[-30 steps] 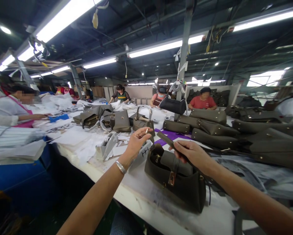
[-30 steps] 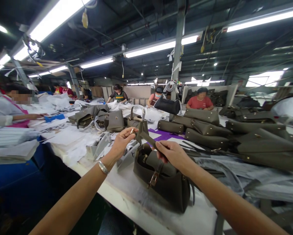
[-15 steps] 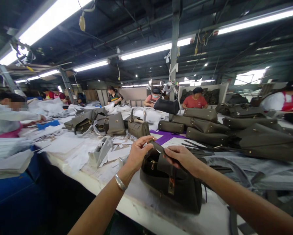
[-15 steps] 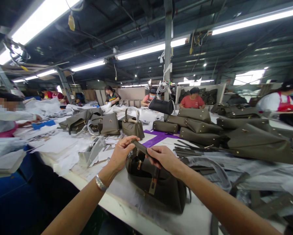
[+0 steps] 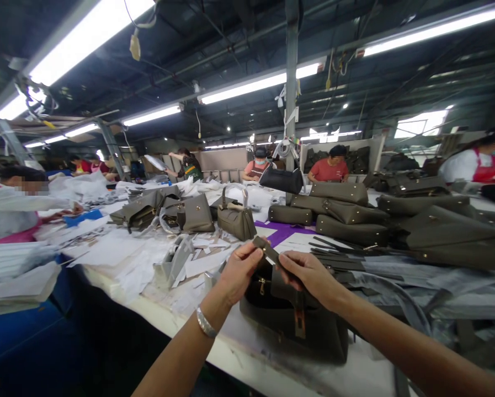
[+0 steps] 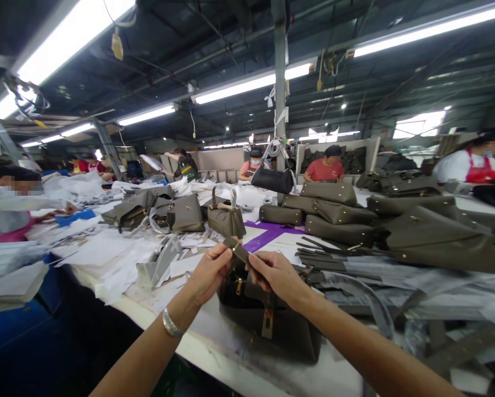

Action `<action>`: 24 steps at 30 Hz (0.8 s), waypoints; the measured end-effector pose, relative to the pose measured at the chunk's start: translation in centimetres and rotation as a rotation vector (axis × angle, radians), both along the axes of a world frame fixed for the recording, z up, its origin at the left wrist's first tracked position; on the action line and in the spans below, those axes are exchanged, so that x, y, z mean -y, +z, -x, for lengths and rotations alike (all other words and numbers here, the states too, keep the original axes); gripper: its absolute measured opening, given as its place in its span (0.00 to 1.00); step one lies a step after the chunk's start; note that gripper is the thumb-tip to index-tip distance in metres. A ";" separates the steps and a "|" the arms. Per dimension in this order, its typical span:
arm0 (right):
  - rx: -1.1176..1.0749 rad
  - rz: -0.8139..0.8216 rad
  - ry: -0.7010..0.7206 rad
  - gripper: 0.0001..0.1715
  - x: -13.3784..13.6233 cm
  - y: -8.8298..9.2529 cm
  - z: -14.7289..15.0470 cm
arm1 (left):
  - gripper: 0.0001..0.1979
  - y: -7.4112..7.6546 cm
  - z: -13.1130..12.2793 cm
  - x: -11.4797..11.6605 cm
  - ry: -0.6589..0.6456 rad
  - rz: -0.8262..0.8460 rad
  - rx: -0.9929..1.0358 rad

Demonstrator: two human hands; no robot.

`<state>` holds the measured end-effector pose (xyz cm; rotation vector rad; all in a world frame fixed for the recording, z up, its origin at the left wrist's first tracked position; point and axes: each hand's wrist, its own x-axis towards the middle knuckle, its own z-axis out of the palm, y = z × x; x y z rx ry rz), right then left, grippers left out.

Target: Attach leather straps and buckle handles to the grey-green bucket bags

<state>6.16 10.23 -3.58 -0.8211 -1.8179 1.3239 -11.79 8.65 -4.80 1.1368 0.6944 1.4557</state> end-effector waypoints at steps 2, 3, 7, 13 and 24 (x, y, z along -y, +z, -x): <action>-0.005 -0.015 0.002 0.28 -0.2 0.3 0.5 | 0.18 0.3 -0.6 0.5 -0.027 -0.005 -0.072; 0.004 -0.034 -0.011 0.28 -0.3 0.4 0.6 | 0.17 0.4 -0.8 0.6 -0.024 -0.019 -0.108; 0.182 -0.190 -0.064 0.22 -0.6 0.6 0.1 | 0.14 1.0 -0.6 0.4 0.027 -0.089 -0.180; 0.419 -0.239 -0.042 0.25 -0.2 0.3 -2.2 | 0.15 0.7 0.2 -0.3 0.111 -0.019 -0.123; 0.504 -0.197 0.072 0.16 0.1 3.2 -4.2 | 0.14 0.9 1.0 -1.1 0.126 -0.010 -0.130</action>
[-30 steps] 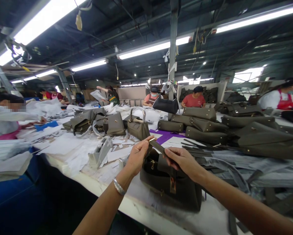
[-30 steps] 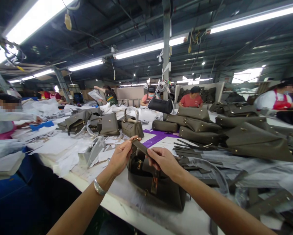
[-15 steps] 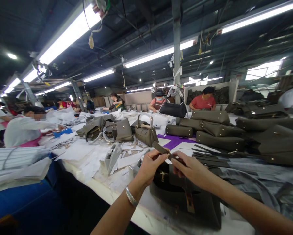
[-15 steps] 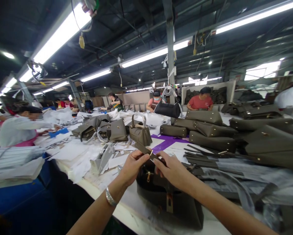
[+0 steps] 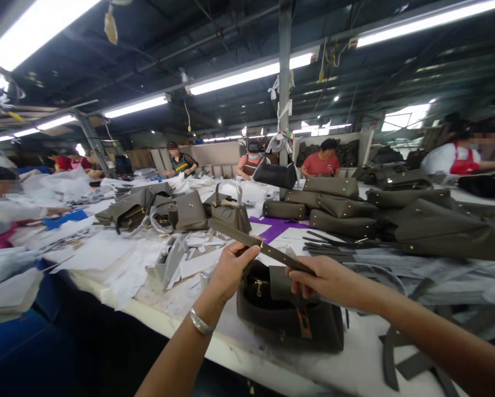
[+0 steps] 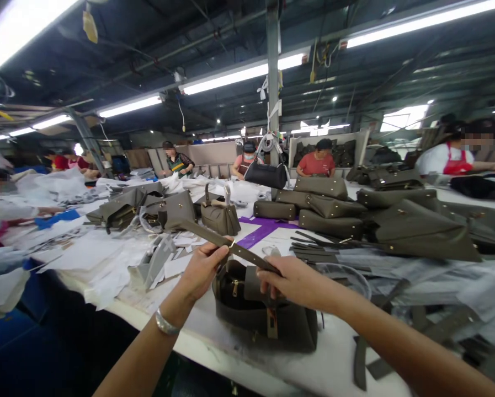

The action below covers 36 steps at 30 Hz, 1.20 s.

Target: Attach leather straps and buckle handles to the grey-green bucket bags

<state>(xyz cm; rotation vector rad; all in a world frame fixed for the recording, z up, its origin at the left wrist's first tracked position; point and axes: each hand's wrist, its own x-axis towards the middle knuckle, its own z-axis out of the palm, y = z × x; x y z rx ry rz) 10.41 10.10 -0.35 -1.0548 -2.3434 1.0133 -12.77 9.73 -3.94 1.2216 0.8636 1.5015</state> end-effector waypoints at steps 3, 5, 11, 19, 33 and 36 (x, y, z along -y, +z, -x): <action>0.006 -0.115 -0.067 0.20 0.5 0.7 -0.6 | 0.16 0.1 0.1 0.0 -0.032 0.022 0.045; -0.023 -0.081 -0.012 0.23 0.1 1.1 -0.2 | 0.16 -0.1 -0.6 0.2 -0.105 0.043 0.041; 0.004 -0.108 0.077 0.27 -1.7 2.2 1.8 | 0.13 -0.3 -2.1 0.9 -0.162 -0.029 -0.088; 0.211 -0.912 -0.095 0.29 1.4 3.2 6.4 | 0.05 0.4 -2.5 -0.1 0.168 -0.238 -0.519; -1.286 -0.207 -0.137 0.14 0.3 7.9 4.4 | 0.17 1.6 -4.1 -0.1 0.035 -0.245 -0.590; -1.522 -0.120 -0.269 0.13 -1.7 6.8 1.7 | 0.18 1.3 -4.3 -0.6 0.122 -0.220 -0.643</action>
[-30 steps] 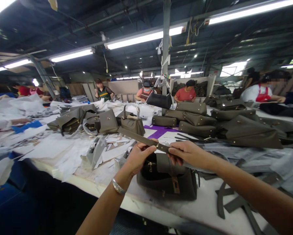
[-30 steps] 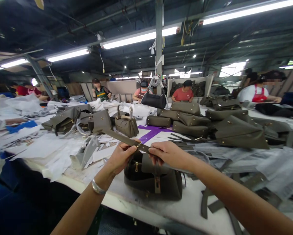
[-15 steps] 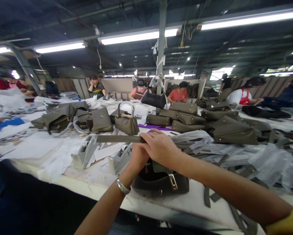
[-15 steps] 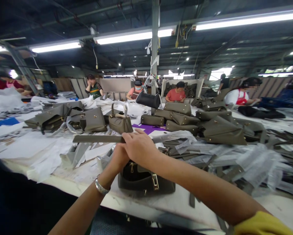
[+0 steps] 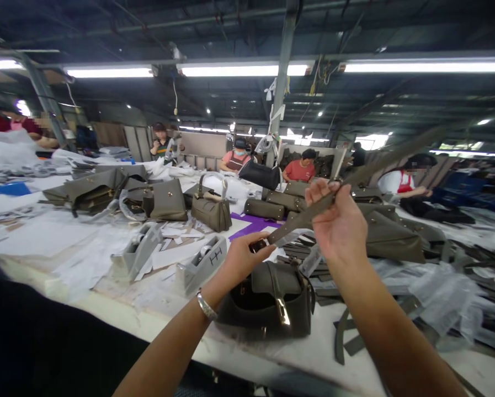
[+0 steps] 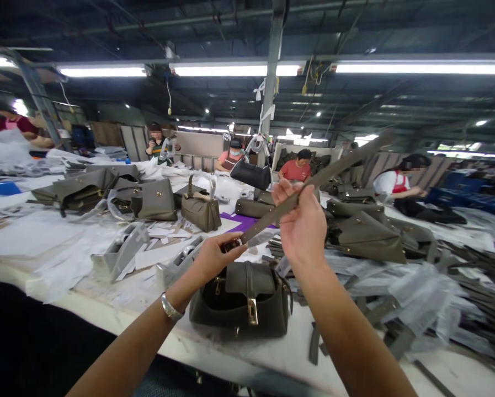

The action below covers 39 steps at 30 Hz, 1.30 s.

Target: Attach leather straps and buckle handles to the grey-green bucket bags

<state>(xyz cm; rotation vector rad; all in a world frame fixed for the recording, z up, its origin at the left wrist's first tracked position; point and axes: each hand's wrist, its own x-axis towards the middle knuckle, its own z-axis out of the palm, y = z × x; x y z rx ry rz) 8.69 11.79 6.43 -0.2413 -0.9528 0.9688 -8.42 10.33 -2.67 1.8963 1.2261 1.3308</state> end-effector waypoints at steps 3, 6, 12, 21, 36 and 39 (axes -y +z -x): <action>-0.117 0.220 -0.012 0.13 -0.9 -3.0 -1.5 | 0.17 -0.7 -0.4 -0.5 0.100 -0.049 -0.092; 0.093 0.304 0.116 0.15 -0.1 -6.3 -1.1 | 0.14 -1.3 -1.0 -0.8 0.133 -0.116 -0.177; 0.700 0.245 -0.023 0.14 1.4 -9.2 0.3 | 0.16 -1.6 -1.5 -0.5 0.160 -0.128 -0.257; 0.636 0.295 0.053 0.14 0.8 -8.9 -1.0 | 0.27 -1.1 0.7 -0.7 -0.188 0.020 -0.058; 0.633 0.323 0.110 0.14 1.0 -9.2 -0.9 | 0.26 -1.4 0.8 -0.7 -0.269 0.119 0.157; 0.697 0.266 0.052 0.14 0.9 -9.3 -0.8 | 0.25 -1.7 0.8 -0.9 -0.266 0.091 0.123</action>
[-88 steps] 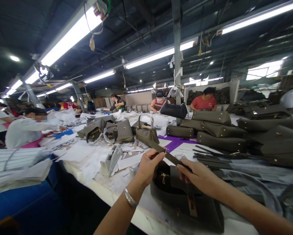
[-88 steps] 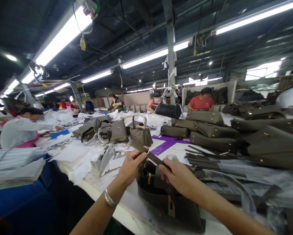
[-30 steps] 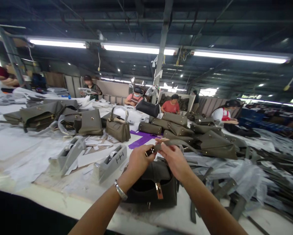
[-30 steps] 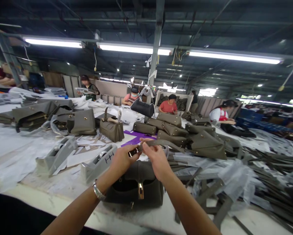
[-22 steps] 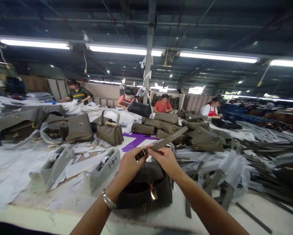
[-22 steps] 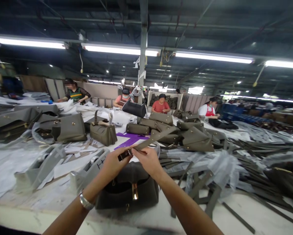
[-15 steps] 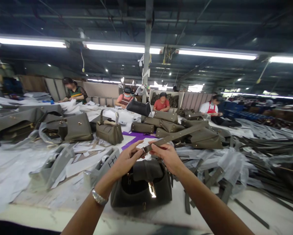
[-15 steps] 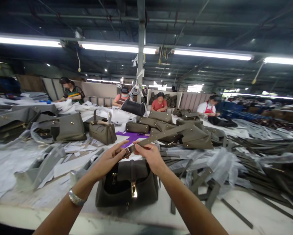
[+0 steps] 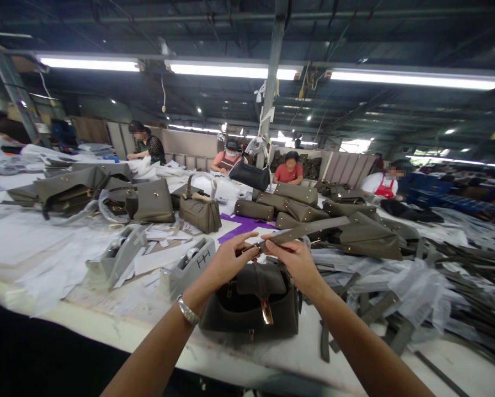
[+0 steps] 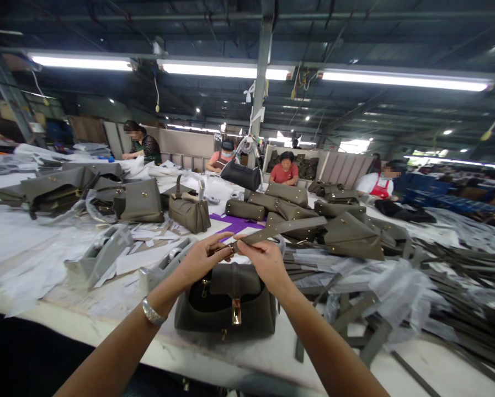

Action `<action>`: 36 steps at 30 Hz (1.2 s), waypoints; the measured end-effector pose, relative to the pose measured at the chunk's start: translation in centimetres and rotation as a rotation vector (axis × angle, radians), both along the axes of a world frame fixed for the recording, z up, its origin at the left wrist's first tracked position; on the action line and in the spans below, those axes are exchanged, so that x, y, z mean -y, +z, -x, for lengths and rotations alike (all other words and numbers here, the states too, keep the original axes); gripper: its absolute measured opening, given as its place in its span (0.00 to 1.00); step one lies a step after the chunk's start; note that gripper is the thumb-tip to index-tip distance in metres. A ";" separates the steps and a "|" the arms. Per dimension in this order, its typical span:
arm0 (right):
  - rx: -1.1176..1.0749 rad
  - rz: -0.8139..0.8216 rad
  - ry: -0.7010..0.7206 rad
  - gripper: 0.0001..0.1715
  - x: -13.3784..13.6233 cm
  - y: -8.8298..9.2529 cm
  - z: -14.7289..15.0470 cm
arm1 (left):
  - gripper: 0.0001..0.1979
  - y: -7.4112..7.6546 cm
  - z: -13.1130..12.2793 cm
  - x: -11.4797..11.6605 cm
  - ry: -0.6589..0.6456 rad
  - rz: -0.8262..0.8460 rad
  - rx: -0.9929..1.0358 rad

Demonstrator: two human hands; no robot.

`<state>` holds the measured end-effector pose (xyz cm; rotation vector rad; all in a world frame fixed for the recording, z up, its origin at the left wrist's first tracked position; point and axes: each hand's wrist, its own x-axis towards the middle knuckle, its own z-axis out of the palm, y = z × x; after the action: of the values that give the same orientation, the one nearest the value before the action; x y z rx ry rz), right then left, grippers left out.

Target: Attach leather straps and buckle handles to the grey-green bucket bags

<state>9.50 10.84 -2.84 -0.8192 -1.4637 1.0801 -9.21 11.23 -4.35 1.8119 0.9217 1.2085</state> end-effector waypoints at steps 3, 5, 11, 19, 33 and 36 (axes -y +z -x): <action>0.104 -0.085 -0.034 0.14 0.1 0.3 0.1 | 0.26 -0.1 0.0 0.0 0.016 -0.014 -0.027; 0.192 -0.159 -0.067 0.13 0.3 0.6 0.2 | 0.27 0.0 -0.1 0.0 0.023 -0.013 -0.040; 0.292 -0.308 -0.140 0.10 0.8 0.5 0.6 | 0.27 0.6 -0.2 0.4 0.089 -0.014 -0.100; 0.450 -0.382 -0.198 0.09 0.7 0.9 0.2 | 0.20 0.7 -0.9 1.2 0.202 -0.104 -0.190; -0.245 -0.210 0.036 0.13 -1.4 10.2 -4.4 | 0.16 0.2 2.7 1.4 0.169 -0.073 -0.014; -0.134 -0.473 -0.117 0.12 -1.4 11.5 -5.1 | 0.16 0.0 2.7 1.6 0.261 -0.075 0.031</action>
<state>14.58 12.24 8.63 -0.4784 -1.4569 0.6482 -11.92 9.66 -4.39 1.7646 1.1348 1.4441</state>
